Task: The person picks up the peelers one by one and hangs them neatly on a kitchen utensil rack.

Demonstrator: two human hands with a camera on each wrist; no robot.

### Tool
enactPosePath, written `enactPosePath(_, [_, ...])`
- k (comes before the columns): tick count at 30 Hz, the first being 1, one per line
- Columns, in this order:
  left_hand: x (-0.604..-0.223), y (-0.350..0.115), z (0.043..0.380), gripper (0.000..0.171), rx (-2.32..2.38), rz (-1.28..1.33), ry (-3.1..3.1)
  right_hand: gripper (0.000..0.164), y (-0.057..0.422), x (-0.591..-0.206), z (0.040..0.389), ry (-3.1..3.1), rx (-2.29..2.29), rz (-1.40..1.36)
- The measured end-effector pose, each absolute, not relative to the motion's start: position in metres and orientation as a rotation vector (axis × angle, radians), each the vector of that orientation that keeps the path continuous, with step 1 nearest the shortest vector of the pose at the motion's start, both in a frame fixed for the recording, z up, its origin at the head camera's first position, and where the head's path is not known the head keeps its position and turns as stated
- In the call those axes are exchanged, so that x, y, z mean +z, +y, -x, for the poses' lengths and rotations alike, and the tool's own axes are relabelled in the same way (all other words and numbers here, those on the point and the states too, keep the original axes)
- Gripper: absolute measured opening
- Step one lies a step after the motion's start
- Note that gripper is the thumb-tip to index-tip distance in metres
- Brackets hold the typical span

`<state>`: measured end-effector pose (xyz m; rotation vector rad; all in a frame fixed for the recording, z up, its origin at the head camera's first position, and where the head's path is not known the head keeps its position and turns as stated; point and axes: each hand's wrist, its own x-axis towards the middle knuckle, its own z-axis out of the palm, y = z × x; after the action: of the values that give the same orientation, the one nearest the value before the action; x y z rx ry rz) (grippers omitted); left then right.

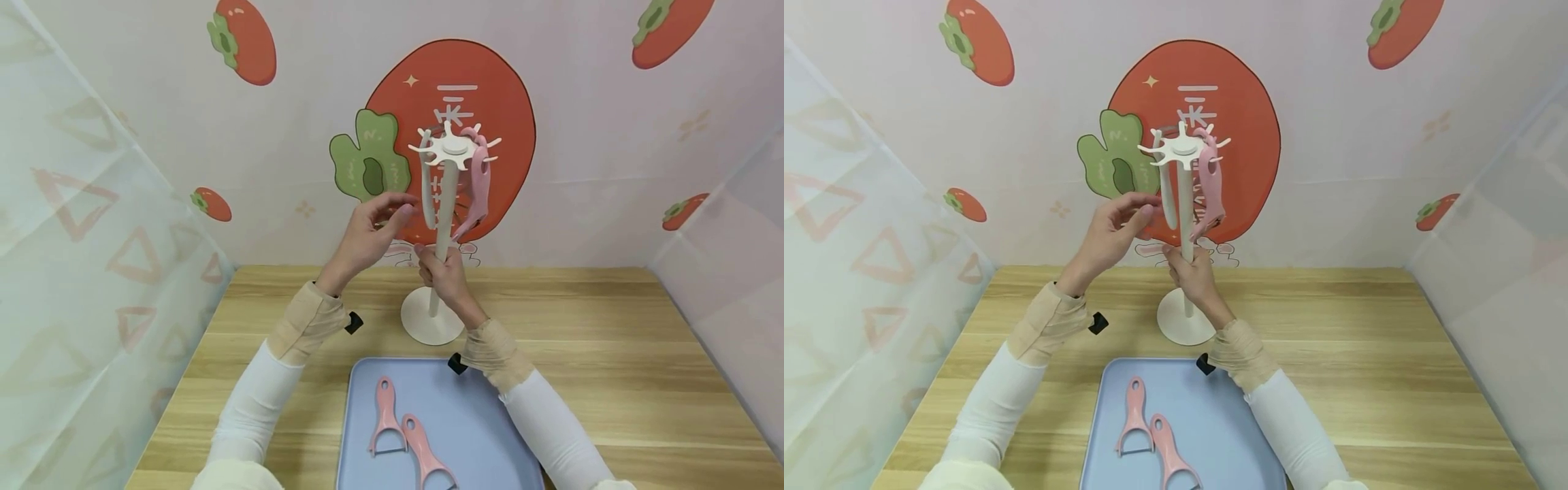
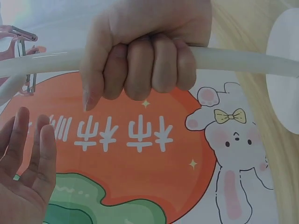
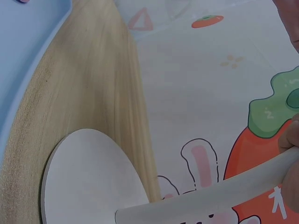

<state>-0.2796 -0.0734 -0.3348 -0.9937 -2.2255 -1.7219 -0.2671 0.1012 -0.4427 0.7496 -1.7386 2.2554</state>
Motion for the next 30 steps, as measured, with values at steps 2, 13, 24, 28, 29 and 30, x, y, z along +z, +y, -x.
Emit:
enactPosePath(2, [-0.339, -0.077, 0.276, 0.036, -1.726, 0.983, -2.240, 0.054, 0.101, -0.443, 0.266, -1.743, 2.263, -0.747])
enactPosePath(13, [-0.375, -0.096, 0.253, 0.029, -1.547, 1.061, -2.382, 0.053, 0.101, -0.444, 0.266, -1.734, 2.279, -0.769])
enactPosePath(24, [-0.407, -0.108, 0.225, 0.022, -1.184, 1.121, -2.470, 0.058, 0.102, -0.441, 0.264, -1.767, 2.281, -0.716])
enactPosePath(28, [-0.416, -0.111, 0.220, 0.019, -0.997, 1.123, -2.484, 0.058, 0.102, -0.441, 0.266, -1.760, 2.272, -0.733])
enactPosePath(29, [-0.418, -0.112, 0.218, 0.018, -0.962, 1.124, -2.486, 0.058, 0.102, -0.442, 0.266, -1.760, 2.269, -0.739])
enactPosePath(30, [-0.421, -0.112, 0.215, 0.018, -0.933, 1.125, -2.492, 0.058, 0.102, -0.442, 0.266, -1.763, 2.272, -0.741])
